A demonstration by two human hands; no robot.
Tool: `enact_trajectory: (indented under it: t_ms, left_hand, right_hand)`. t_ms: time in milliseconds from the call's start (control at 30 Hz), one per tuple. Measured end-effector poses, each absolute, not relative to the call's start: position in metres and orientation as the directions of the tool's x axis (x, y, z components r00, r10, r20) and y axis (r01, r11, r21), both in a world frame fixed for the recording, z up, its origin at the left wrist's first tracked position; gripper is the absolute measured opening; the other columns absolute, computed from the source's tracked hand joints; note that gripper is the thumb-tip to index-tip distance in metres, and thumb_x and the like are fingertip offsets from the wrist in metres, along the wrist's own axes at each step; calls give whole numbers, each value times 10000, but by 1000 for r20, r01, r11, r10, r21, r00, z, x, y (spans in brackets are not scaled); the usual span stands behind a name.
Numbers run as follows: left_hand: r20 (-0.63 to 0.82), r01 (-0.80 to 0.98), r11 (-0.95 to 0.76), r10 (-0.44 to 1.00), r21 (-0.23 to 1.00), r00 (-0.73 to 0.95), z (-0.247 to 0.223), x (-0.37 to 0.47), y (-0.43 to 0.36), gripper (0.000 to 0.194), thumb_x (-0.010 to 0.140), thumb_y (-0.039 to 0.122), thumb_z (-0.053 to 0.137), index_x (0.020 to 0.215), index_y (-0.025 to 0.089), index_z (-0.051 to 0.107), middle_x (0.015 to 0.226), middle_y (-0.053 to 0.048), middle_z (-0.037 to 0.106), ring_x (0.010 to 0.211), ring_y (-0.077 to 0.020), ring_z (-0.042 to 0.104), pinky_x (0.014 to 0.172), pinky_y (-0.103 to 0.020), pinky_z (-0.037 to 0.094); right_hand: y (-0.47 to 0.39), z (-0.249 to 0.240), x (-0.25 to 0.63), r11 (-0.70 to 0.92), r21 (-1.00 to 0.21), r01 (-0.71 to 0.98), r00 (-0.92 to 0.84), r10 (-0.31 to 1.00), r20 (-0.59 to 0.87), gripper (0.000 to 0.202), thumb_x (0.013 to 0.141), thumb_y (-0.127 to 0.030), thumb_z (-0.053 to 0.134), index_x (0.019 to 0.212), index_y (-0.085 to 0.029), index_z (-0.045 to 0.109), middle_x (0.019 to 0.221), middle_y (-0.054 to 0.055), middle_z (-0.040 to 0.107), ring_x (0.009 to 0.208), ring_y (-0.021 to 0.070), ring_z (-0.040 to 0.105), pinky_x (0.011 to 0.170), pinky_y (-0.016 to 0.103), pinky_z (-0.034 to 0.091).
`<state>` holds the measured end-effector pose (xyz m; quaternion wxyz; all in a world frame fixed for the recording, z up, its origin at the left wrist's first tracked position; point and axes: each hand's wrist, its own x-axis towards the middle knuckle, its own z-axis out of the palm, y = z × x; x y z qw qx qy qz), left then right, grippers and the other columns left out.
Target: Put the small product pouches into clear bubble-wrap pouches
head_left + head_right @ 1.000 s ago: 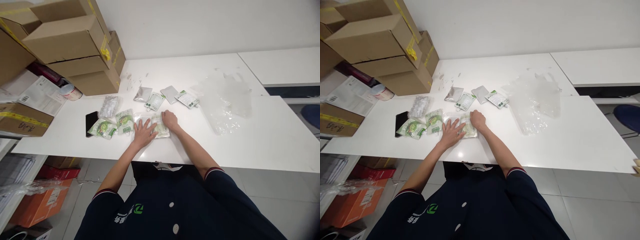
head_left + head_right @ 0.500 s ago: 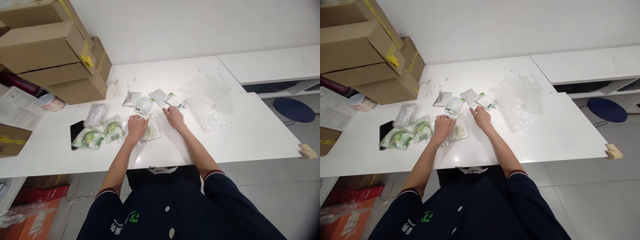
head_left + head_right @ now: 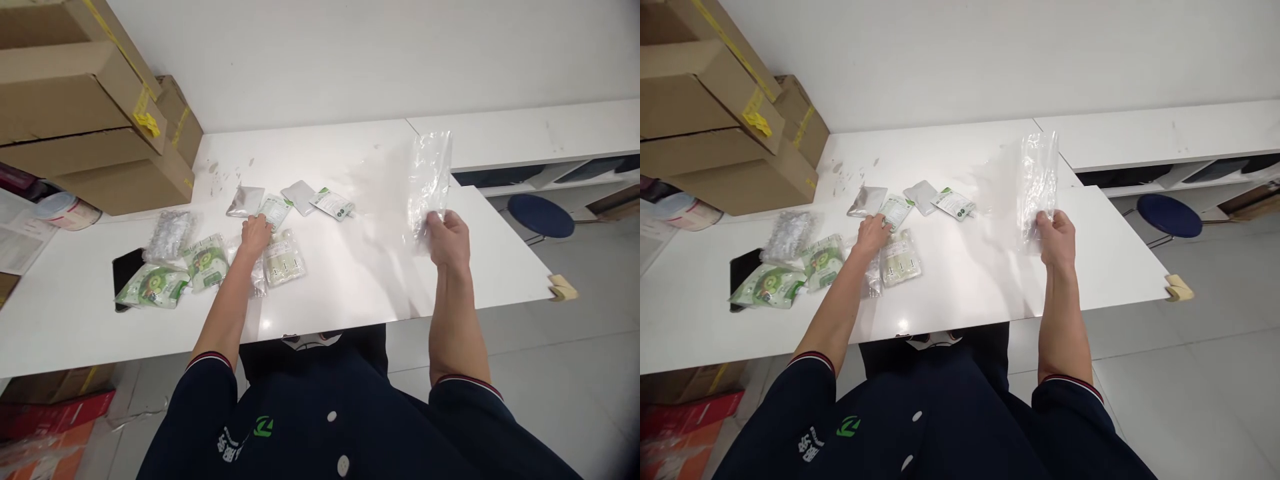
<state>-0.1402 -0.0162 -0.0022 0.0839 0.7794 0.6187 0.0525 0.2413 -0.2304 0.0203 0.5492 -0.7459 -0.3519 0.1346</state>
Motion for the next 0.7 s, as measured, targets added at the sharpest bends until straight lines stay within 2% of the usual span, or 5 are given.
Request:
enact_trajectory:
  t_ms: [200, 300, 400, 533, 700]
  left_hand:
    - [212, 767, -350, 937, 538, 278, 21, -113, -49, 328, 960, 369, 413, 1078, 172, 646, 1166, -140, 635, 1137, -255, 543, 1021, -402, 404]
    - [61, 411, -260, 897, 874, 438, 33, -81, -90, 494, 952, 575, 401, 1127, 171, 626, 1066, -100, 698, 918, -187, 642, 835, -322, 502]
    - [-77, 286, -125, 794, 950, 603, 38, -57, -123, 581, 942, 655, 353, 990, 158, 650, 907, -86, 719, 735, -157, 654, 685, -286, 502]
    - [257, 459, -531, 806, 712, 534, 51, -42, -136, 419, 993, 454, 406, 808, 167, 649, 800, -70, 688, 773, -185, 637, 732, -325, 479]
    - [508, 369, -913, 404, 173, 761, 67, -40, -151, 371, 1009, 159, 298, 1183, 205, 622, 1149, -104, 684, 1013, -214, 632, 834, -383, 476]
  right_hand:
    - [-224, 23, 197, 41, -999, 35, 720, 692, 54, 497, 733, -723, 615, 774, -246, 484, 707, 1, 556, 699, 183, 583, 660, 359, 539]
    - [-219, 8, 166, 9, -999, -34, 635, 773, -15, 543, 733, -769, 582, 831, -237, 536, 764, 22, 620, 780, 205, 633, 683, 362, 557]
    - [-219, -11, 139, -37, -999, -33, 581, 812, -49, 563, 763, -779, 528, 884, -230, 562, 832, 44, 656, 838, 215, 649, 696, 351, 559]
    - [-226, -28, 123, -128, -992, 1, 589, 801, -103, 621, 849, -748, 385, 1113, -223, 583, 1043, 78, 669, 902, 202, 662, 714, 328, 555]
    - [-251, -18, 147, -83, -990, 111, 833, 551, 47, 493, 871, -538, 462, 1286, -273, 488, 1317, 110, 538, 1005, 211, 670, 764, 362, 556]
